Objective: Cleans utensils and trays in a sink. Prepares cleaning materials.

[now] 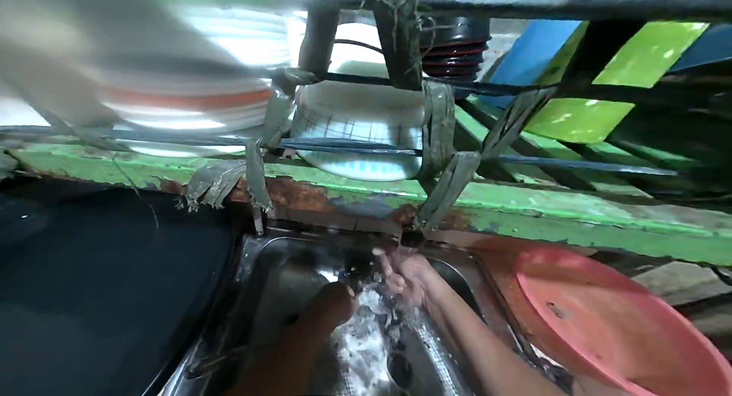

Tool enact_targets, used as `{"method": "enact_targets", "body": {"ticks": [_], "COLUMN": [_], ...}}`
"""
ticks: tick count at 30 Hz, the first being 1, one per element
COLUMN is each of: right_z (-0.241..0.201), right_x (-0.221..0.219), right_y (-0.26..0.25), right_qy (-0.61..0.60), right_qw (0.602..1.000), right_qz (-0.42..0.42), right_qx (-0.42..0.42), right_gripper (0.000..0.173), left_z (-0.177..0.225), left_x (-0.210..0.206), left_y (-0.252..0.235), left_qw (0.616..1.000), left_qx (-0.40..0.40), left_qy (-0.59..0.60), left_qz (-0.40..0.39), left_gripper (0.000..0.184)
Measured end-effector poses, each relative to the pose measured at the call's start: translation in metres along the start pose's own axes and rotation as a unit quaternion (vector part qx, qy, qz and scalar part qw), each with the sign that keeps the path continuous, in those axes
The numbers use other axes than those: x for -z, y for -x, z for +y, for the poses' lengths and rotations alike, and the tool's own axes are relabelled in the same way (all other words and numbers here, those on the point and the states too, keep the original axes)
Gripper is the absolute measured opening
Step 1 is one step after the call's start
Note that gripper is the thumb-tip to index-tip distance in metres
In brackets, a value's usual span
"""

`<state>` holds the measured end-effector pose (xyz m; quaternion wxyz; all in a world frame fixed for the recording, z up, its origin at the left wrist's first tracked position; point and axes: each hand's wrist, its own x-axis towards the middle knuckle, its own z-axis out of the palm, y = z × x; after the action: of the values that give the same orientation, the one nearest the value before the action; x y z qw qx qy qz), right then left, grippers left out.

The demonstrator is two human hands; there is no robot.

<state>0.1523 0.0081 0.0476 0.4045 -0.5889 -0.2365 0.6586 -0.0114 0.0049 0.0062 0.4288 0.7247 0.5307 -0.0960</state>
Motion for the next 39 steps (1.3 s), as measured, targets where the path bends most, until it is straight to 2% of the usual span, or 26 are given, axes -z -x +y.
{"method": "enact_targets", "body": {"ticks": [1,3,6,11,14,17,19,21,23,25,27,28,30,32,34,35,37,39], "right_z": [-0.002,-0.004,-0.007,-0.009,-0.017,-0.018,-0.016,-0.009,0.009,0.04,0.066,0.07,0.063,0.058,0.06,0.06,0.057,0.054], "right_x": [-0.001,-0.005,-0.011,-0.004,-0.002,0.005,0.009,0.009,0.007,0.009,0.013,0.013,0.008,0.005,0.001,0.0,0.008,0.019], "right_y": [0.001,0.002,0.003,-0.001,0.01,0.016,0.015,0.01,0.006,-0.005,-0.026,-0.032,-0.032,-0.029,-0.027,-0.027,-0.026,-0.02], "right_qy": [0.002,0.052,0.134,0.186,0.262,0.23,0.207,0.249,0.279,0.303,0.375,0.383,0.407,0.33,0.124,0.024,-0.111,-0.154], "right_qw": [0.999,0.996,0.985,0.982,0.963,0.971,0.978,0.962,0.945,0.933,0.895,0.893,0.899,0.935,0.979,0.988,0.991,0.988], "right_qz": [-0.029,-0.071,-0.107,-0.019,-0.056,-0.069,-0.01,0.09,0.128,0.067,0.016,0.015,0.043,0.084,0.145,0.144,0.074,-0.012], "right_qx": [-0.017,-0.021,-0.02,0.027,0.008,0.001,0.029,0.066,0.108,0.182,0.241,0.235,0.16,0.098,0.069,0.048,0.009,-0.006], "right_gripper": [0.037,0.023,0.029,0.027,0.027,0.03,0.033,0.03,0.032,0.044,0.055,0.058,0.053,0.05,0.043,0.037,0.03,0.027], "left_z": [-0.004,-0.009,-0.009,-0.015,-0.014,-0.011,-0.007,-0.003,-0.001,0.001,0.004,0.003,-0.003,-0.011,-0.02,-0.025,-0.036,-0.043], "left_x": [0.0,0.001,0.004,0.003,0.003,0.003,0.004,0.006,0.005,0.003,0.004,0.003,-0.002,-0.005,-0.007,-0.008,-0.005,-0.001], "left_y": [0.002,0.007,0.016,0.02,0.016,0.012,0.014,0.021,0.028,0.036,0.047,0.054,0.065,0.071,0.069,0.066,0.061,0.059], "left_qw": [1.0,0.999,0.999,0.991,0.984,0.983,0.983,0.987,0.988,0.985,0.989,0.99,0.99,0.987,0.981,0.977,0.972,0.968], "left_qx": [-0.016,-0.024,-0.002,0.032,0.038,0.042,0.046,0.039,0.026,0.017,0.023,0.026,0.019,0.008,0.006,0.007,0.009,0.012], "left_qy": [-0.018,-0.036,-0.01,0.127,0.172,0.181,0.176,0.154,0.153,0.168,0.139,0.125,0.124,0.142,0.169,0.184,0.205,0.224], "left_qz": [-0.005,-0.02,-0.036,-0.005,0.001,0.005,0.006,0.003,0.011,0.037,0.054,0.055,0.065,0.081,0.098,0.104,0.113,0.115], "left_gripper": [0.042,0.039,0.038,0.036,0.035,0.036,0.037,0.039,0.039,0.038,0.038,0.038,0.037,0.037,0.036,0.035,0.035,0.035]}}
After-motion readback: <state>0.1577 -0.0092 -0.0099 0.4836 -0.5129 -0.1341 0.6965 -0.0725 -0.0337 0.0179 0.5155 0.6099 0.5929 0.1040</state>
